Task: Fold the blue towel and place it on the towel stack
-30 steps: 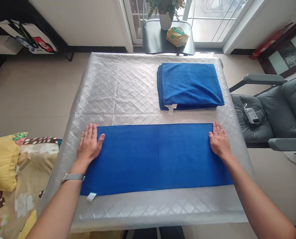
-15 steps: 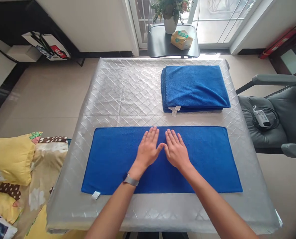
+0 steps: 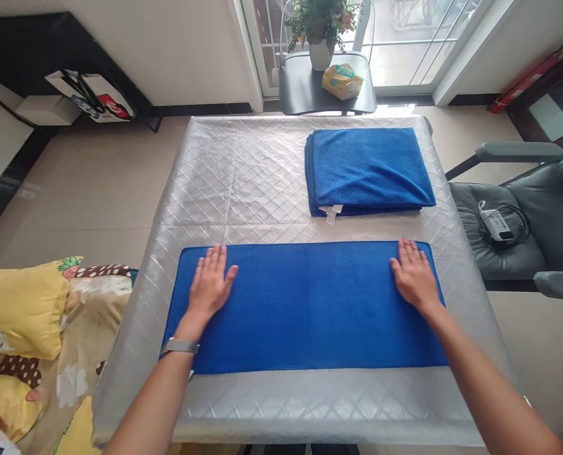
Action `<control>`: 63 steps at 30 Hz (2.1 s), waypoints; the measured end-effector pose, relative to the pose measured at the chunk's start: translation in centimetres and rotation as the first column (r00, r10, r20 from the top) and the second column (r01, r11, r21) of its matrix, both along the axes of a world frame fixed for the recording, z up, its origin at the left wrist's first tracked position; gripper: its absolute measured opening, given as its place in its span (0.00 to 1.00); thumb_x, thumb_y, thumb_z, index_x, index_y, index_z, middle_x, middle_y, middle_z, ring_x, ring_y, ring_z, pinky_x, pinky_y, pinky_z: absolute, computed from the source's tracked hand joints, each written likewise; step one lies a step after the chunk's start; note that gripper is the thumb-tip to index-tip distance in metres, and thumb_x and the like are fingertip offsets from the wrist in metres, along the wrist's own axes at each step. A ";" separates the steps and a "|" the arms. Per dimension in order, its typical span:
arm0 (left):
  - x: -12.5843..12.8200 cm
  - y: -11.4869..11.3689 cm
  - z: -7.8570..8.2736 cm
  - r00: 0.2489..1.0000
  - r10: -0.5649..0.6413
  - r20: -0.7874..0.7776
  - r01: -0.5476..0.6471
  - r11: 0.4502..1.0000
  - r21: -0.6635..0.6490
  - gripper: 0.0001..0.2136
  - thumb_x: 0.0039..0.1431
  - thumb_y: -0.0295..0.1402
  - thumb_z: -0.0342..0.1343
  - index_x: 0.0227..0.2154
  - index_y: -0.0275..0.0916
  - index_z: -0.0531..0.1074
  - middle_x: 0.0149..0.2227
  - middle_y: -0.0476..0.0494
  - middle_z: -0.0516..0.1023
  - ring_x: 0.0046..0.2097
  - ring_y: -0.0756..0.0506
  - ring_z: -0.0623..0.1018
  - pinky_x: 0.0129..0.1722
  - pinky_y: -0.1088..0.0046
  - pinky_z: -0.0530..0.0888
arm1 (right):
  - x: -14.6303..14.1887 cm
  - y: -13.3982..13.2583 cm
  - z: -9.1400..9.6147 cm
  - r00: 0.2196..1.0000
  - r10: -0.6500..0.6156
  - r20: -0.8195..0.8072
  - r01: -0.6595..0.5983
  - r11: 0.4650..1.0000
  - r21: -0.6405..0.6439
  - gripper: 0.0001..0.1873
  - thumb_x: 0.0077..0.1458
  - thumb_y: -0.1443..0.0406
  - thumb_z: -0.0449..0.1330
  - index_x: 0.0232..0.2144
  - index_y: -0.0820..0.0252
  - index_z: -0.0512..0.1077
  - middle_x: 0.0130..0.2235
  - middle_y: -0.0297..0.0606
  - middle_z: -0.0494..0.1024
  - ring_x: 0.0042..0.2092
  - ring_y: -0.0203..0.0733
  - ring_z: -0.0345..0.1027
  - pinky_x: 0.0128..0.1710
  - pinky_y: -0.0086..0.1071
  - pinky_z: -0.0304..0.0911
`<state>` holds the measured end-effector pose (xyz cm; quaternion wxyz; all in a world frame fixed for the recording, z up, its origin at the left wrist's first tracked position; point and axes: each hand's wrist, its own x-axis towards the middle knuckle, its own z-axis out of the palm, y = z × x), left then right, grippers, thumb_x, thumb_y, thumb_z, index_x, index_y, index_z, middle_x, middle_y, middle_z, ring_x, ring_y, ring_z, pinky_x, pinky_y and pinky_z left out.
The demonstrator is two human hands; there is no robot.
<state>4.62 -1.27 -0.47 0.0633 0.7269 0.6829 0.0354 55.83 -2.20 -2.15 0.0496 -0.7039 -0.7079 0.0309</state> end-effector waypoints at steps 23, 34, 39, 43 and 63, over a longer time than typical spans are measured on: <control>16.9 -5.8 0.3 0.943 -0.314 0.112 0.312 0.949 0.034 0.33 0.71 0.47 0.37 0.71 0.32 0.44 0.72 0.37 0.48 0.73 0.42 0.49 0.71 0.57 0.52 | -20.2 -4.9 1.4 0.933 0.316 -0.174 -0.314 0.949 0.034 0.33 0.70 0.61 0.43 0.72 0.65 0.42 0.72 0.44 0.47 0.73 0.47 0.37 0.71 0.48 0.40; -1.0 -10.3 -0.3 0.998 0.057 0.001 -0.057 0.998 0.035 0.35 0.70 0.51 0.30 0.72 0.34 0.39 0.72 0.32 0.47 0.72 0.37 0.49 0.70 0.47 0.50 | -3.0 -7.3 -0.2 0.999 -0.034 0.015 0.034 0.999 0.023 0.36 0.69 0.58 0.40 0.72 0.67 0.38 0.72 0.51 0.48 0.72 0.53 0.40 0.69 0.55 0.45; -7.1 -12.2 0.1 0.986 0.164 -0.002 -0.164 0.986 0.031 0.35 0.70 0.50 0.29 0.72 0.32 0.39 0.72 0.29 0.47 0.72 0.35 0.49 0.69 0.47 0.51 | 2.2 -8.2 0.0 0.995 -0.090 0.041 0.091 0.996 0.000 0.35 0.69 0.57 0.40 0.72 0.69 0.41 0.71 0.52 0.50 0.72 0.53 0.42 0.69 0.53 0.45; -3.8 -13.1 0.8 0.990 0.138 0.035 -0.140 0.986 0.090 0.33 0.71 0.47 0.32 0.72 0.34 0.36 0.73 0.32 0.44 0.72 0.36 0.49 0.70 0.48 0.51 | -2.8 -9.4 1.8 0.998 -0.054 0.016 0.052 0.992 0.112 0.34 0.70 0.60 0.41 0.72 0.68 0.39 0.71 0.53 0.50 0.72 0.53 0.40 0.69 0.54 0.44; -1.8 -18.5 -0.3 0.991 0.129 -0.021 -0.127 0.991 0.049 0.32 0.72 0.46 0.35 0.72 0.36 0.36 0.73 0.34 0.41 0.73 0.37 0.45 0.70 0.46 0.49 | -3.8 -16.5 0.0 0.997 -0.073 0.026 0.071 0.997 0.042 0.35 0.71 0.59 0.39 0.72 0.64 0.33 0.73 0.47 0.45 0.73 0.51 0.38 0.70 0.53 0.41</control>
